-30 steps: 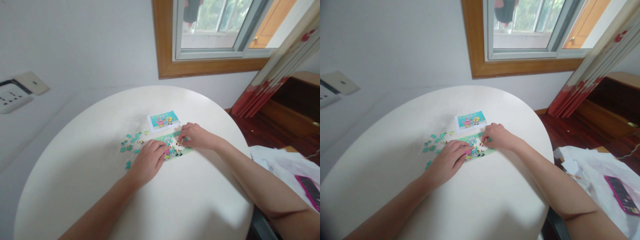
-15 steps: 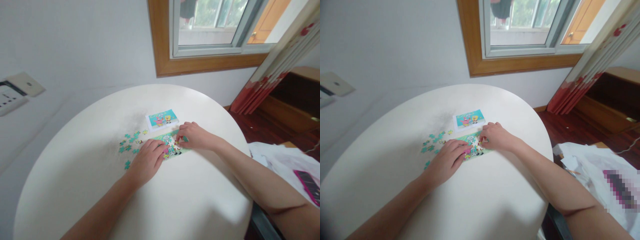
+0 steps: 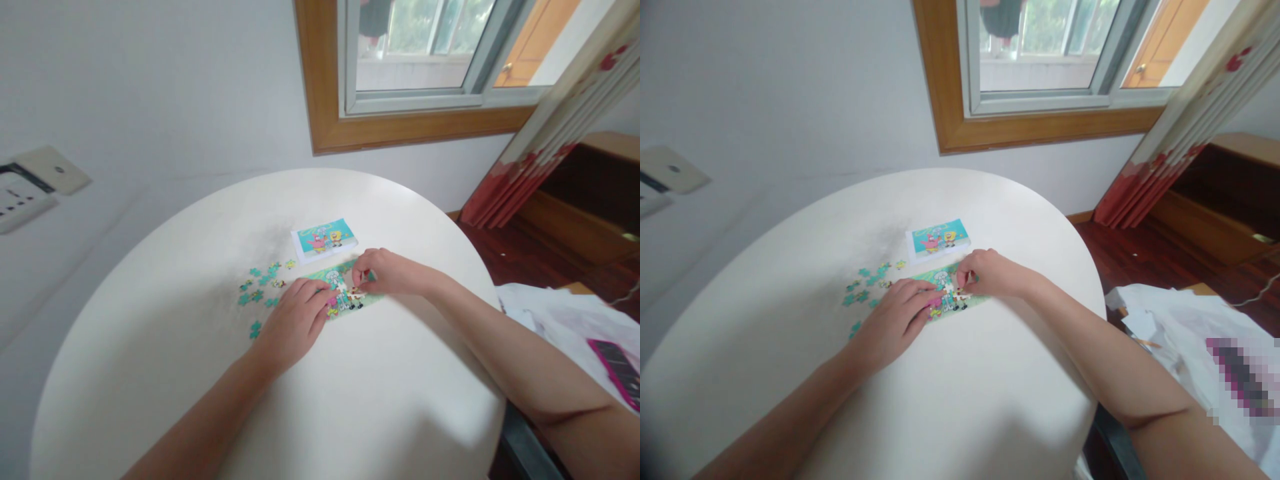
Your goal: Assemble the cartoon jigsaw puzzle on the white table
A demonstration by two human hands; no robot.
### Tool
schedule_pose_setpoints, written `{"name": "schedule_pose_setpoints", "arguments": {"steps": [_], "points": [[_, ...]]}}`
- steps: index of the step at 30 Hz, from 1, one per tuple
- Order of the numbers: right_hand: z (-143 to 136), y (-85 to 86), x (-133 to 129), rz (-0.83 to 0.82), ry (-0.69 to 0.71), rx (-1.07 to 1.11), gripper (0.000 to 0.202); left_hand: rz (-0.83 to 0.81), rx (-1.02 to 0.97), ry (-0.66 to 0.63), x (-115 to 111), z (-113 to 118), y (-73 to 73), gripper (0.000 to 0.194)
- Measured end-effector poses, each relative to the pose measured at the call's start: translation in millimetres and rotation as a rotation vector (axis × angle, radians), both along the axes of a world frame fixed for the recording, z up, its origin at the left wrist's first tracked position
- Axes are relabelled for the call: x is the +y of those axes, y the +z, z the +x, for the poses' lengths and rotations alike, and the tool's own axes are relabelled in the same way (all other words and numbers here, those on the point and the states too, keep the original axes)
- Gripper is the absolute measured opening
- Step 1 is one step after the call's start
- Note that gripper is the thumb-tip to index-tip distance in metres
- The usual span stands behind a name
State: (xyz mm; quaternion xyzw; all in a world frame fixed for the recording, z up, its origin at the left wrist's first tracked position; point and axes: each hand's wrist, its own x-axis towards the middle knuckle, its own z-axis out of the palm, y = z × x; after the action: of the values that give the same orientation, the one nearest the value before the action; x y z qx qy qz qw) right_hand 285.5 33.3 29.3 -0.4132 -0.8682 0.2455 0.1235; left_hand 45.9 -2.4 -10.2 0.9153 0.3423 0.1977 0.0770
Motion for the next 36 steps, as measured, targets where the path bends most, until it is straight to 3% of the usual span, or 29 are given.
{"name": "schedule_pose_setpoints", "arguments": {"steps": [6,9,24,36], "points": [[3.9,3.6,-0.4,-0.226,-0.043,0.195,0.014,0.004,0.007,0.005,-0.9,0.9,1.2,0.025],[1.6,3.0,-0.3,-0.267,-0.064,0.184,0.015,0.001,0.014,0.005,-1.5,0.8,1.9,0.024],[-6.1,-2.6,0.4,-0.070,-0.101,-0.015,0.011,0.010,-0.010,0.001,-1.5,1.0,2.1,0.024],[1.9,-1.9,3.8,0.068,-0.017,0.027,0.012,0.011,0.004,0.000,-1.1,1.0,0.8,0.025]]}}
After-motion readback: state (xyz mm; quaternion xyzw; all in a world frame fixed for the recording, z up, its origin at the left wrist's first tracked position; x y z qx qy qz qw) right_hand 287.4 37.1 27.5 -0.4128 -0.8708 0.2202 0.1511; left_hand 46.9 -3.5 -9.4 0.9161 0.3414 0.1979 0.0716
